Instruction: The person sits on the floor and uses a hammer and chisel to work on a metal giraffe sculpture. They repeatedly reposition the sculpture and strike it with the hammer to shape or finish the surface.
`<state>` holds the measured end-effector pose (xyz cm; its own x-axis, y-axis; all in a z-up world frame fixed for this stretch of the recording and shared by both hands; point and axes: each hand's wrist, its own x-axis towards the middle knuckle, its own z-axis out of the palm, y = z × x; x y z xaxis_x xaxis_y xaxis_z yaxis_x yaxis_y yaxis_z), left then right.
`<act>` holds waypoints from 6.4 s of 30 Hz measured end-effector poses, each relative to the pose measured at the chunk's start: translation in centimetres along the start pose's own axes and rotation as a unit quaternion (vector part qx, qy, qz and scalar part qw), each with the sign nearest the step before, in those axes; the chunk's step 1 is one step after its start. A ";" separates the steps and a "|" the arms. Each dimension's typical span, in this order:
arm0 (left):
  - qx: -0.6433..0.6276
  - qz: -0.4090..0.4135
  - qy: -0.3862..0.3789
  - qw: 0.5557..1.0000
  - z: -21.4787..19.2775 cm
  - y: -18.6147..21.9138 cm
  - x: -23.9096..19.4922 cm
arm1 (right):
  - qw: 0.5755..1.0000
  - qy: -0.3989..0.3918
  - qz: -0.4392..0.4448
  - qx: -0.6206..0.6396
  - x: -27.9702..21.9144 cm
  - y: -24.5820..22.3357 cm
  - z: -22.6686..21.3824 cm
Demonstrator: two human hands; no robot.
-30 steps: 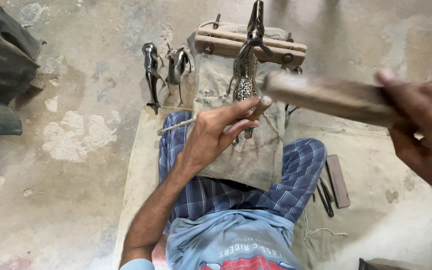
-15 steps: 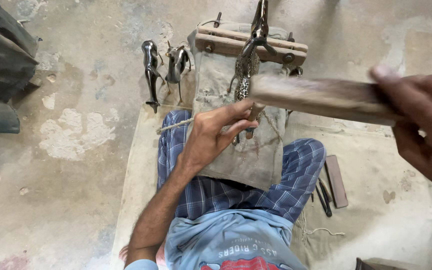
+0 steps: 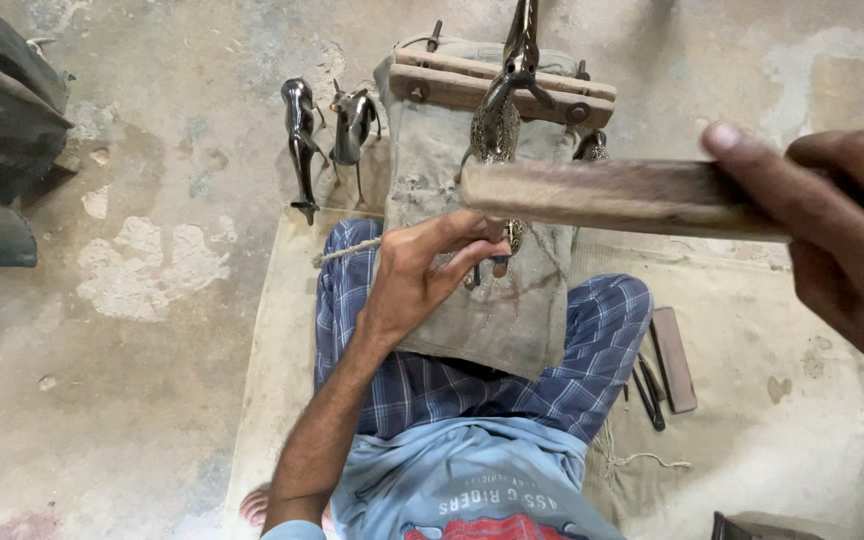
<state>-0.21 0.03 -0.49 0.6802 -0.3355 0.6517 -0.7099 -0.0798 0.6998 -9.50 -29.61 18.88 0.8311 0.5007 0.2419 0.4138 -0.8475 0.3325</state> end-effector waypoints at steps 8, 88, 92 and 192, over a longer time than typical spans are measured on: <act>-0.045 0.009 0.010 0.999 0.3 -0.7 -0.9 | 0.996 -0.003 0.005 0.084 0.9 0.3 0.1; 0.017 -0.208 -0.127 0.970 2.3 -2.0 -4.4 | 0.950 -0.043 0.209 0.227 17.6 -6.5 4.8; 0.047 -0.188 -0.111 0.975 2.2 -0.2 -3.8 | 0.909 0.045 0.232 0.343 14.3 -2.4 6.0; 0.114 -0.154 -0.270 0.944 6.2 -3.4 4.0 | 0.875 0.045 0.366 0.314 -11.2 -3.4 21.6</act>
<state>3.80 -6.81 -2.12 0.7116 -0.6884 0.1407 -0.5570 -0.4307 0.7101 -12.13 -36.16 -4.65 0.9376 -0.2295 0.2612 -0.0713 -0.8621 -0.5017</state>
